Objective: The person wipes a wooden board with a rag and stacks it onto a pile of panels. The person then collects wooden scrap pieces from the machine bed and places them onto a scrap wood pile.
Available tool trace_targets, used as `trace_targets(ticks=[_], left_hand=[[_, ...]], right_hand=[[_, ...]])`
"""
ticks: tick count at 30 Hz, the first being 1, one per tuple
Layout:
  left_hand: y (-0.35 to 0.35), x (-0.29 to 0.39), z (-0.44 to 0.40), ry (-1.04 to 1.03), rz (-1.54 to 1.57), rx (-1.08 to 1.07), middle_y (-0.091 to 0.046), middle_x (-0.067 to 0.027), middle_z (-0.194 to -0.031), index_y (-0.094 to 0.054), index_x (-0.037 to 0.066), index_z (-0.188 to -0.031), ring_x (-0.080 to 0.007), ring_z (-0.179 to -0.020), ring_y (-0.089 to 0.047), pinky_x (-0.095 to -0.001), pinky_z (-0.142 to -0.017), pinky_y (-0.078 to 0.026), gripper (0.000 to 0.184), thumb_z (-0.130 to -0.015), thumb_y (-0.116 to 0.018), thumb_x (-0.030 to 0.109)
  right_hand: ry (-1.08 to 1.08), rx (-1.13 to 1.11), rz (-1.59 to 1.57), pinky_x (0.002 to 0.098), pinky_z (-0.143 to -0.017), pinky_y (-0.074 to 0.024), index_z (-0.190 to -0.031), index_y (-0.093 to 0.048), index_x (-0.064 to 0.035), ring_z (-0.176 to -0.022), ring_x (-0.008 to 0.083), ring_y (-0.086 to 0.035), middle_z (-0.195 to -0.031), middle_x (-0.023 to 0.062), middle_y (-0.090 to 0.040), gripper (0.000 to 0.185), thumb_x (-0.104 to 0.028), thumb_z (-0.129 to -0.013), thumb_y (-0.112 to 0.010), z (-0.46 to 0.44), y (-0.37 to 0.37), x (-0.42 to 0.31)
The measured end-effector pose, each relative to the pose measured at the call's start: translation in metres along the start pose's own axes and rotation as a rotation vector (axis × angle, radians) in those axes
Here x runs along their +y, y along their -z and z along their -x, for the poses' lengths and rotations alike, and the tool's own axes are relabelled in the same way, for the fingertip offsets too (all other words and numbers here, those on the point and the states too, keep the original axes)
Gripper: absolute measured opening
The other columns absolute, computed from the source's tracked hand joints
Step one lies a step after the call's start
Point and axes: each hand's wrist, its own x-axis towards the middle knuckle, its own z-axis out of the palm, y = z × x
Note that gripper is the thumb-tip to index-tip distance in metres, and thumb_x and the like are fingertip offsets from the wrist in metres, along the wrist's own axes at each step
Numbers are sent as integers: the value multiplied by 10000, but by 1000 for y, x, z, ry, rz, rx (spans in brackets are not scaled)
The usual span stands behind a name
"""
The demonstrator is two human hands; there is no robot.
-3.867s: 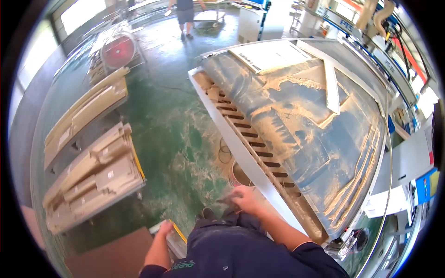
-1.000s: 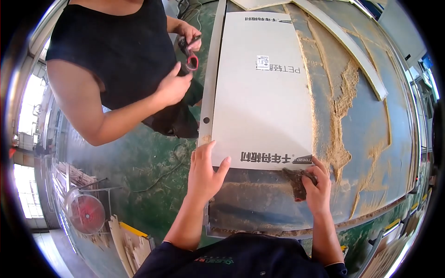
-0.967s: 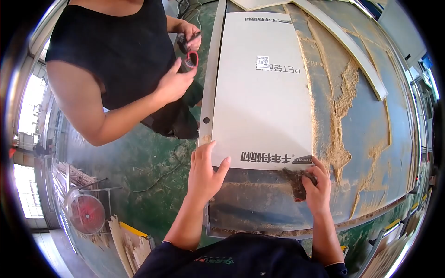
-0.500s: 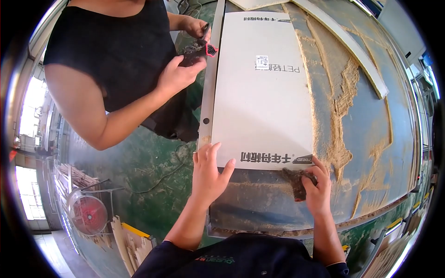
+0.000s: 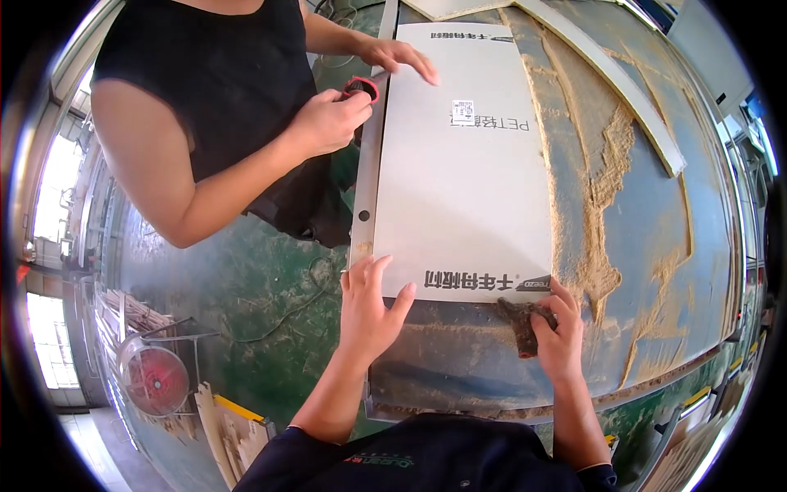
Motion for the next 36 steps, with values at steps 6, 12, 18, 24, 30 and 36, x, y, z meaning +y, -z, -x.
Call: trace_targets(ticks=[6,12,18,24,30,36], left_hand=[[-1,-1,0,-12,-13,8,-489,-187,-1270,-527,37,-1232,-372,-1179,-438,-455,-1022,-338,473,-848,-682,265],[-2,-3,0,-47,-48,2,-467,-228,-1265,-517,41,-1242,-413,-1156,-433,-485,-974,-380,502,-854,-668,320],[-2,3,1,20,-17,-1,-488,-189,-1268,-534,55,-1232,-372,-1184,-431,-461,-1021,-339,470,-847,-685,278],[-2,1,2,22,-31,-8,-446,-217,-1299,-560,71,-1219,-408,-1154,-427,-471,-982,-386,468,-855,-667,344],[-2,3,2,85,57,17,-524,-164,-1247,-638,91,-1121,-354,-1189,-460,-439,-1016,-356,341,-841,-686,279],[0,13,6,97,37,13,-525,-156,-1262,-679,124,-1071,-332,-1208,-452,-422,-1000,-375,287,-826,-698,273]], right_hand=[[24,-10,8,436,-1015,-376,-883,-615,47,-1210,401,-472,-1344,254,-502,139,-26,-766,-633,-1,1,0],[31,-7,-1,432,-1013,-378,-881,-614,49,-1212,404,-473,-1340,254,-506,141,-28,-764,-636,0,1,2],[-1,-1,-11,430,-1015,-379,-880,-618,48,-1211,404,-476,-1344,254,-505,136,-31,-769,-629,-1,1,1],[-11,3,-21,419,-1012,-386,-872,-622,46,-1211,393,-484,-1336,242,-518,124,-34,-777,-623,-1,1,1],[-71,42,-94,400,-990,-398,-875,-613,51,-1180,388,-515,-1326,240,-525,138,-24,-759,-623,-4,2,-5],[-86,69,-172,363,-923,-437,-838,-617,52,-1105,353,-569,-1276,214,-569,121,-13,-736,-608,-1,5,6]])
